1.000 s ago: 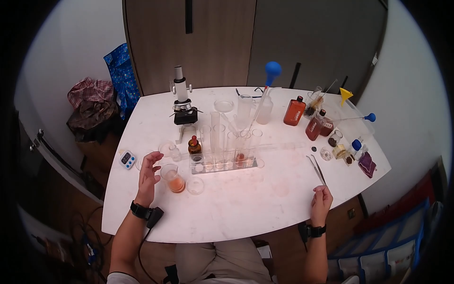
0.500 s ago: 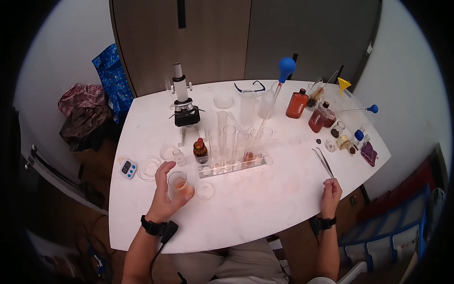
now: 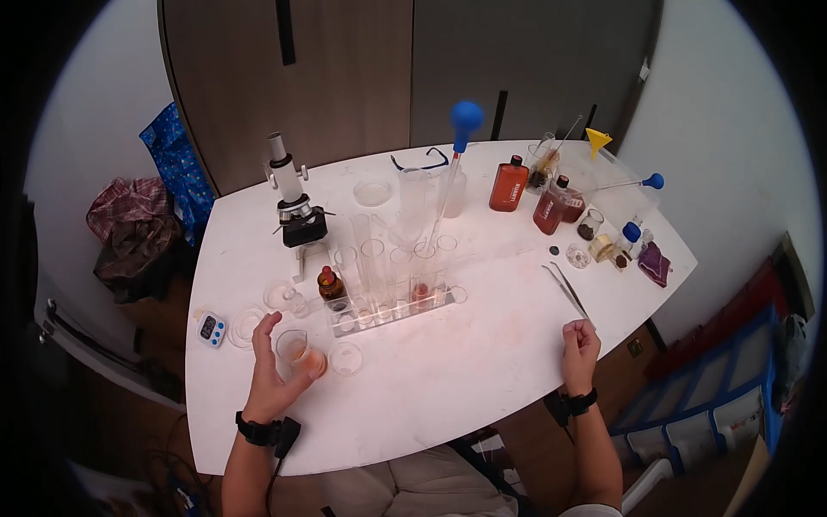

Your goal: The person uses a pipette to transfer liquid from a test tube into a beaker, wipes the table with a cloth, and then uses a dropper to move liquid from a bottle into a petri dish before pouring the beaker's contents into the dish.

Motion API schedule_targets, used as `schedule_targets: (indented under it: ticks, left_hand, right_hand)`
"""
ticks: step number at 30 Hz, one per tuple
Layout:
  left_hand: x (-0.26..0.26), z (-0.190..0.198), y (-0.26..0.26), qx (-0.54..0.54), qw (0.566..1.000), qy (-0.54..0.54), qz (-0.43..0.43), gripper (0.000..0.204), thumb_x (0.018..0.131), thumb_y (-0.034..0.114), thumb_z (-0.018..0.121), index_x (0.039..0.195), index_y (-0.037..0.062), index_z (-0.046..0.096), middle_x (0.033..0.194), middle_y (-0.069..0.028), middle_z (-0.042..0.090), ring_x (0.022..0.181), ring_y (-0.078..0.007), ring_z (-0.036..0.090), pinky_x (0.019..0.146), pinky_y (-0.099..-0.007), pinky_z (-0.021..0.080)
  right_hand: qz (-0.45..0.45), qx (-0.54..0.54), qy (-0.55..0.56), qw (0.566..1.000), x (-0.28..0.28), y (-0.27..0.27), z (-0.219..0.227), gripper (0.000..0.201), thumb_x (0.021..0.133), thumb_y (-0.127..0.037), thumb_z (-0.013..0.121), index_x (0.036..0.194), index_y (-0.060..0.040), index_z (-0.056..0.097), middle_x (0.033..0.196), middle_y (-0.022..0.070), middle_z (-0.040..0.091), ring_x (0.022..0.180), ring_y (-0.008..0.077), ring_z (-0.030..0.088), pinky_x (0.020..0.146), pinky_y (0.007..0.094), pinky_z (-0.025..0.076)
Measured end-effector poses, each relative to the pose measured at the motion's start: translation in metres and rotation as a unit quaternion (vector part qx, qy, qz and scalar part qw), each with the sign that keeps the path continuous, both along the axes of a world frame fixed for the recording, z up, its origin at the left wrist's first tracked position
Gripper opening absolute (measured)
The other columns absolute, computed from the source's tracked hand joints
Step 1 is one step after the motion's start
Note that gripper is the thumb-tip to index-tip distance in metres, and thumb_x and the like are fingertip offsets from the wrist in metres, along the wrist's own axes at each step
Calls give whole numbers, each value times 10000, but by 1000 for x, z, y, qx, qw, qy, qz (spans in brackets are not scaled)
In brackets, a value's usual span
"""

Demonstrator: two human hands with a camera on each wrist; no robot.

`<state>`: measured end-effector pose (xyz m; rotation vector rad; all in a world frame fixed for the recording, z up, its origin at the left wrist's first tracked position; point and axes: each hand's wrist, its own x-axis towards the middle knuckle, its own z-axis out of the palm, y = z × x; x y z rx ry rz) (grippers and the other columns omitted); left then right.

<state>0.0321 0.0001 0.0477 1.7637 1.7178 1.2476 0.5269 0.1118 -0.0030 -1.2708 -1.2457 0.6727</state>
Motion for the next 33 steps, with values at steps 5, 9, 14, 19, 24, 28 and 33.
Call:
schedule_targets:
  ticks: [5,9,14,19,24,28,33]
  left_hand:
    - [1,4,3,-48,999,-19,-11,900,679,207,795,1418,34,312,1444,-187,279,1438,-354,192,1176,-453,180]
    - [1,7,5,-62,997,-36,7,935,628,257,806,1403,32,334,1453,-191,291,1440,-357,198,1167,-469,173]
    - [0,7,7,-82,996,-14,32,871,593,282,807,1328,45,404,1414,-193,338,1429,-377,223,1155,-494,186]
    - [3,11,9,-79,996,-12,37,688,586,272,780,1171,69,480,1339,-165,391,1417,-388,245,1139,-507,209]
    - [7,13,8,-48,998,-16,45,484,626,188,736,1052,77,533,1249,-128,488,1387,-366,312,1119,-485,243]
    - [3,9,6,-30,999,13,31,462,672,116,757,1071,63,530,1249,-137,508,1346,-374,371,1100,-474,297]
    - [3,9,3,-22,999,7,41,433,684,109,730,1080,74,556,1268,-89,523,1387,-337,346,1125,-451,269]
  right_hand:
    - [59,9,-115,992,14,18,63,76,944,-78,573,880,-37,566,690,-73,478,587,3,394,528,176,297]
    - [28,114,-310,943,48,95,150,68,930,-54,573,899,6,572,716,-23,527,632,36,446,564,204,357]
    - [21,122,-394,910,68,197,212,96,920,-72,574,901,22,584,677,14,525,613,72,442,563,242,367]
    - [60,29,-444,894,65,202,201,150,896,-124,622,881,20,586,612,39,515,587,93,464,542,279,376]
    - [108,-25,-546,831,59,115,144,310,828,-258,716,914,15,599,735,131,599,657,252,583,606,352,454]
    - [89,-27,-554,827,71,74,107,366,785,-291,743,935,11,600,812,146,610,762,299,596,668,395,478]
    - [91,-45,-545,832,79,59,79,332,774,-264,739,916,5,604,792,144,610,758,297,596,668,396,477]
